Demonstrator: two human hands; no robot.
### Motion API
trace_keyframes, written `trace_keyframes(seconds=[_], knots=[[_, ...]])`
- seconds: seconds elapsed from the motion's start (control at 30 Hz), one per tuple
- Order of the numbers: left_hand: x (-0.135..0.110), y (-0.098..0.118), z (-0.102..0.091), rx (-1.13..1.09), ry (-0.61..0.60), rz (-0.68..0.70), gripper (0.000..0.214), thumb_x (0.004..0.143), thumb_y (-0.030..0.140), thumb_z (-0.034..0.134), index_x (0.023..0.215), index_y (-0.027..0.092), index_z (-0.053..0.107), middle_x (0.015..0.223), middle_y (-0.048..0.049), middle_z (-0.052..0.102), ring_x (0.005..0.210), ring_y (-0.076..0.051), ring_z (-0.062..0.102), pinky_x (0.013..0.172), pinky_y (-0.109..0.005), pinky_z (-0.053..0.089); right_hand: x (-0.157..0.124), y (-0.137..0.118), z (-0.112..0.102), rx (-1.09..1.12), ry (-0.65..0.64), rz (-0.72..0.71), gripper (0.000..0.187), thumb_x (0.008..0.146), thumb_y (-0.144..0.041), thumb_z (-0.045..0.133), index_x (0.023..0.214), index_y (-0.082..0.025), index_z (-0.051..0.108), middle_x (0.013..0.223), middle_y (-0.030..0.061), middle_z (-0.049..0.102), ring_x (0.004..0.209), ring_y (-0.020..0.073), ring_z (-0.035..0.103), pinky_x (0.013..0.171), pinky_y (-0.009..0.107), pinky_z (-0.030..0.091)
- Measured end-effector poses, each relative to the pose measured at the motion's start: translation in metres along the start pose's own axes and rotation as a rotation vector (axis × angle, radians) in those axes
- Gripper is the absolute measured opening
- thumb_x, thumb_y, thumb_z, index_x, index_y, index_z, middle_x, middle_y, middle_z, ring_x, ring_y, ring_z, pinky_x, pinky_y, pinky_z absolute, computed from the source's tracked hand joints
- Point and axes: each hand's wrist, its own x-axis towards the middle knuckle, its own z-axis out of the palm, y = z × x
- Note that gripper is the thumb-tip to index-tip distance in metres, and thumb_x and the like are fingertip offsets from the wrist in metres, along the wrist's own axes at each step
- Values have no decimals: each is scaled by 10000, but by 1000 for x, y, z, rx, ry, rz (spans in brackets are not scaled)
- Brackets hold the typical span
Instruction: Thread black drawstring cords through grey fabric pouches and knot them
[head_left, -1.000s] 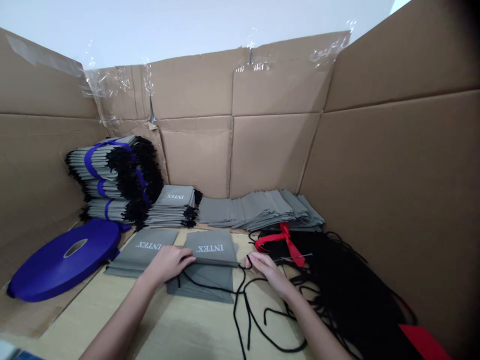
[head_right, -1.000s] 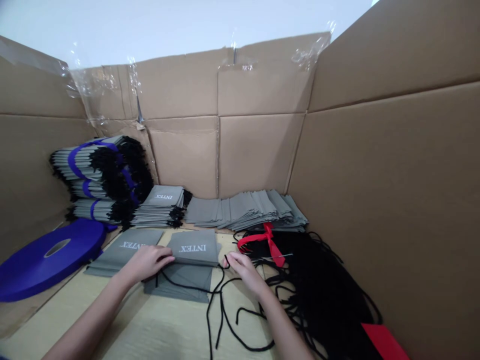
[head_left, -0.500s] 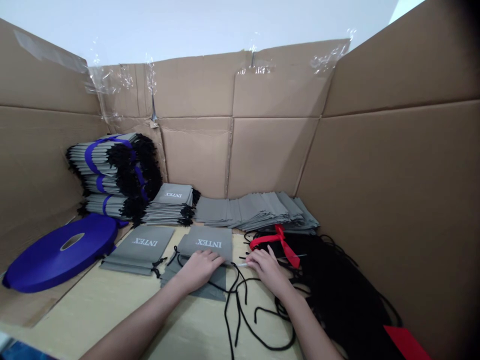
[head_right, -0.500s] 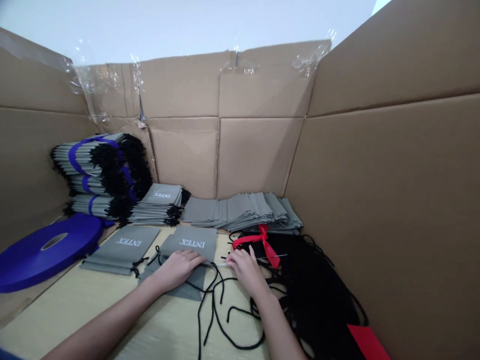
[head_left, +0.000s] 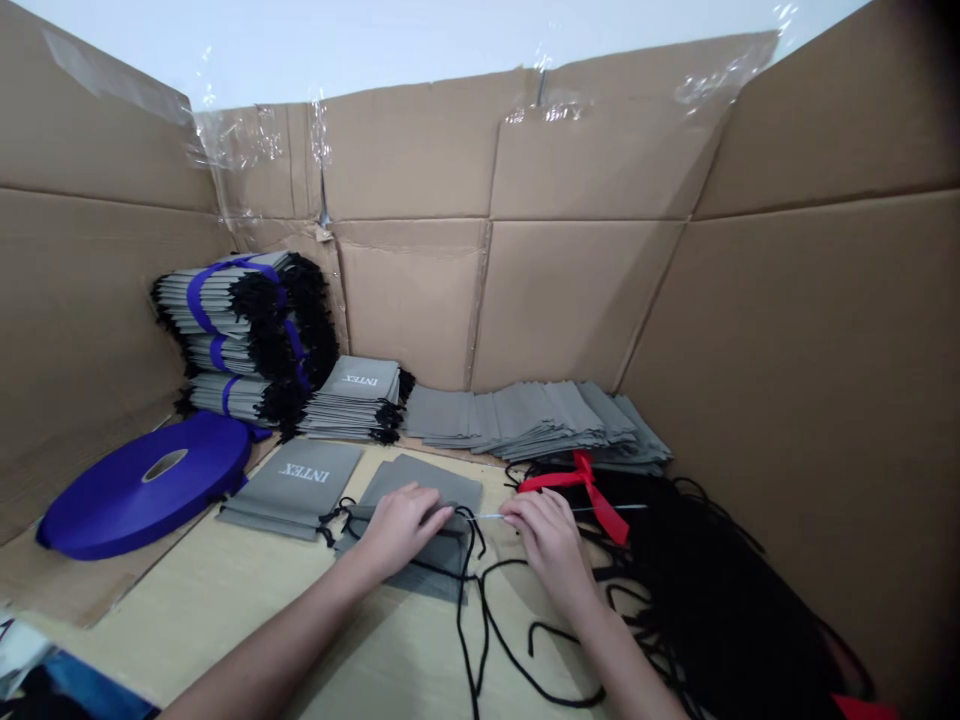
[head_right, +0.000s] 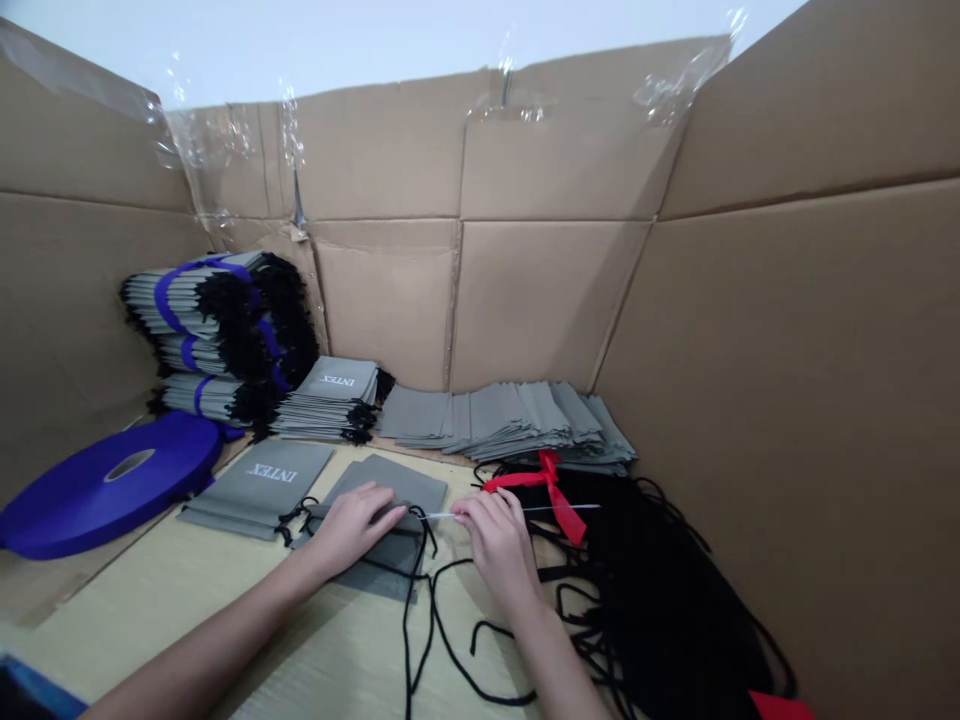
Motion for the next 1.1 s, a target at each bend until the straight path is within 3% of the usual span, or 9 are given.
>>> trace_keyframes(seconds=[0.23,0.4,0.8,1.1], knots=[[-3,2,-5,-240,-62,-15,330,902,408,383,715,187,540,666,0,583,620,-141,522,564,-227,317,0,-17,8,32,59,30,152,888,-187,438,819,-229,566,786,13,635,779,183,569,773,346,335],[-4,3,-7,-330,-21,-9,328,905,395,376,702,182,521,663,12,555,636,-132,510,581,-213,331,0,-18,9,65,74,54,147,892,-190,441,830,-224,570,797,22,638,768,187,567,724,330,338],[-7,2,-8,-295,-25,27,329,909,378,367,667,181,470,614,28,493,584,-117,457,550,-212,300,1,-23,7,76,55,102,151,879,-174,436,784,-216,546,765,16,620,745,181,550,707,318,323],[-8,4,-9,-245,-13,40,313,910,377,366,681,184,460,624,28,507,586,-118,479,553,-214,293,1,-22,1,30,75,48,181,882,-144,433,799,-196,585,780,26,629,739,170,543,678,301,307]])
